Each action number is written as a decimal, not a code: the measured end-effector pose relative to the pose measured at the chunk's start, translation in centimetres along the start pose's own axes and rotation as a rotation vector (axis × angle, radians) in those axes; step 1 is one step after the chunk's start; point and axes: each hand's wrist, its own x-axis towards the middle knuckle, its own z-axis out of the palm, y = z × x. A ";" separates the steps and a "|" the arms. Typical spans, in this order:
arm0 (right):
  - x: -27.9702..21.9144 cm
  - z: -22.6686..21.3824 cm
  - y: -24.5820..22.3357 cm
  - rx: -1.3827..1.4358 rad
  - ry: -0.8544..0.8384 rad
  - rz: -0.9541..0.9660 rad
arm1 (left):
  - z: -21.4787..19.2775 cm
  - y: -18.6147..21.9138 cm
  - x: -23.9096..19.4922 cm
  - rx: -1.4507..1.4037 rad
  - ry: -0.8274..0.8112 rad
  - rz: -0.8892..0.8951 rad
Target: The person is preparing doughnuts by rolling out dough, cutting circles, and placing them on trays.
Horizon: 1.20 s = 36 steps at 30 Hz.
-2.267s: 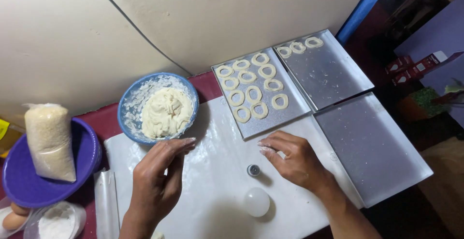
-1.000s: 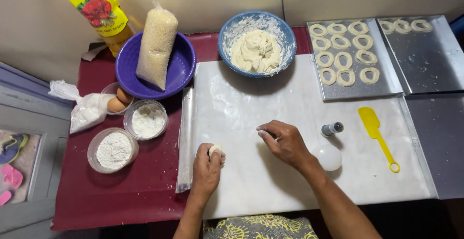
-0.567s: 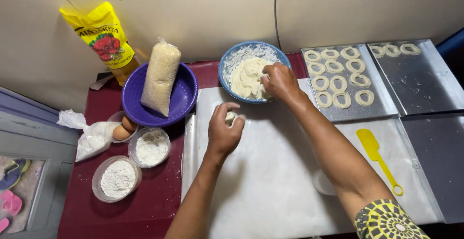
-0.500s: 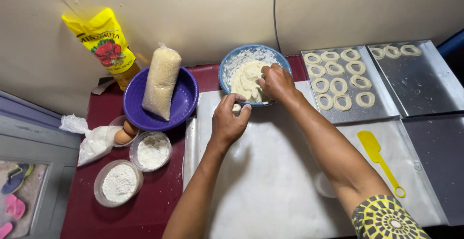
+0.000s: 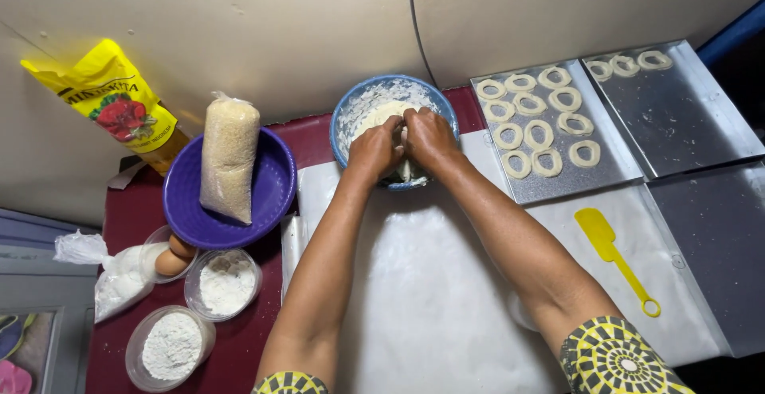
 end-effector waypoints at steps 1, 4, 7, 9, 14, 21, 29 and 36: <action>-0.3 -0.7 -0.4 -0.001 -0.002 0.003 | 0.5 -0.1 0.3 -0.002 -0.003 0.000; -0.6 -1.9 -1.2 0.109 -0.003 0.078 | 1.6 -0.5 1.0 -0.025 -0.043 -0.090; -0.2 -1.6 -0.5 0.142 0.036 0.040 | 2.1 -0.4 1.0 0.059 -0.005 -0.025; 0.5 -1.0 0.3 0.127 -0.023 0.053 | 2.5 -0.4 1.3 0.142 0.032 -0.034; 0.2 -2.3 0.0 0.052 -0.070 0.019 | 3.1 -0.6 1.7 0.166 0.045 -0.069; -1.2 -5.2 -1.2 0.063 -0.200 0.010 | 3.6 -0.9 2.4 0.175 0.014 -0.140; -4.7 -9.7 -3.3 0.370 -0.199 -0.011 | 5.4 -2.2 2.9 0.166 0.059 -0.133; -9.2 -12.2 -4.6 0.813 -0.206 0.172 | 2.3 -1.5 3.6 0.072 -0.138 -0.202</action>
